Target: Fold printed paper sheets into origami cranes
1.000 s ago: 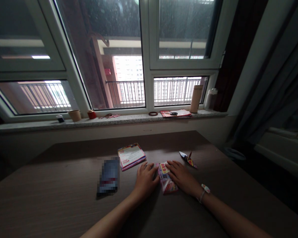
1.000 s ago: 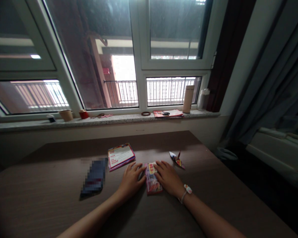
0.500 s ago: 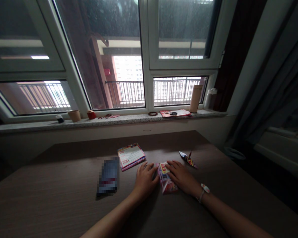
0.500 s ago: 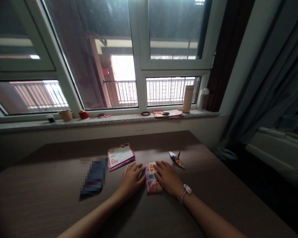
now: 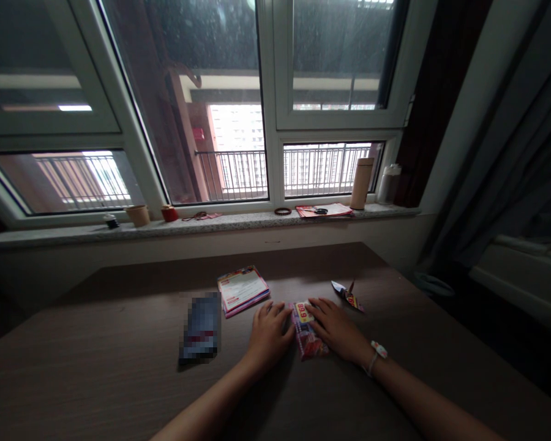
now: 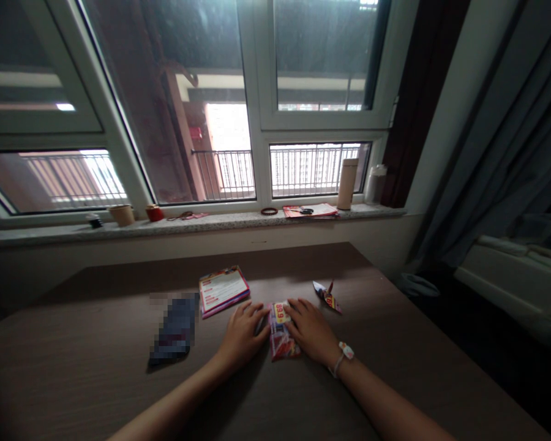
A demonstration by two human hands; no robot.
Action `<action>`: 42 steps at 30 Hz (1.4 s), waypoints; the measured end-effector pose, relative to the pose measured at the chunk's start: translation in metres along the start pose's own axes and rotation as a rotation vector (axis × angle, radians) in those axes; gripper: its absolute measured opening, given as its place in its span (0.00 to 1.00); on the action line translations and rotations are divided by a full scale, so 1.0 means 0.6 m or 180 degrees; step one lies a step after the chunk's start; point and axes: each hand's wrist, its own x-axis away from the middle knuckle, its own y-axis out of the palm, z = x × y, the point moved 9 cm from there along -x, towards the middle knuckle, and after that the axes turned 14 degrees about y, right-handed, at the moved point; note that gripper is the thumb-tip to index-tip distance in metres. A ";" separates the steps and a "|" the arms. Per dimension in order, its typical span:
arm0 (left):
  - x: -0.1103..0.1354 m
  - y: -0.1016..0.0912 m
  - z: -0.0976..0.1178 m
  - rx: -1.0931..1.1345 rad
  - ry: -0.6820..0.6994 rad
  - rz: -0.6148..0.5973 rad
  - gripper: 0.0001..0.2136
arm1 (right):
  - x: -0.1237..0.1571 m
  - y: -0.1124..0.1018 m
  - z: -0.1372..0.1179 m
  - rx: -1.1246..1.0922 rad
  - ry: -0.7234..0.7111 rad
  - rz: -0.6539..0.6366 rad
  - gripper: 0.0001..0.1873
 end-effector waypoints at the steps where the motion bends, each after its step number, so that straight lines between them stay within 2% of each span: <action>1: -0.001 -0.001 0.001 -0.0020 0.0011 -0.0003 0.17 | 0.000 0.000 0.000 -0.0001 0.0011 -0.0008 0.24; 9: -0.001 0.002 0.001 -0.0247 0.0034 -0.0029 0.17 | 0.000 -0.001 -0.002 -0.0007 0.0103 -0.0026 0.25; 15: -0.003 0.013 0.001 -0.0071 0.0114 -0.0232 0.18 | -0.003 0.003 0.000 -0.0049 0.0065 -0.0035 0.25; 21: -0.010 0.001 0.014 -0.0039 0.0322 -0.0238 0.17 | -0.002 -0.001 -0.001 -0.0080 0.0084 -0.0042 0.24; 28: -0.010 0.001 0.012 -0.0072 0.0355 -0.0196 0.18 | -0.003 -0.009 -0.010 -0.0156 0.0009 -0.0110 0.23; 36: -0.005 0.001 0.009 -0.0028 0.0371 -0.0359 0.22 | -0.007 -0.015 0.014 -0.0492 0.0406 -0.0161 0.22; 42: -0.003 0.009 0.004 -0.0112 0.0335 -0.0498 0.23 | -0.008 -0.016 0.018 -0.0461 0.0473 -0.0189 0.23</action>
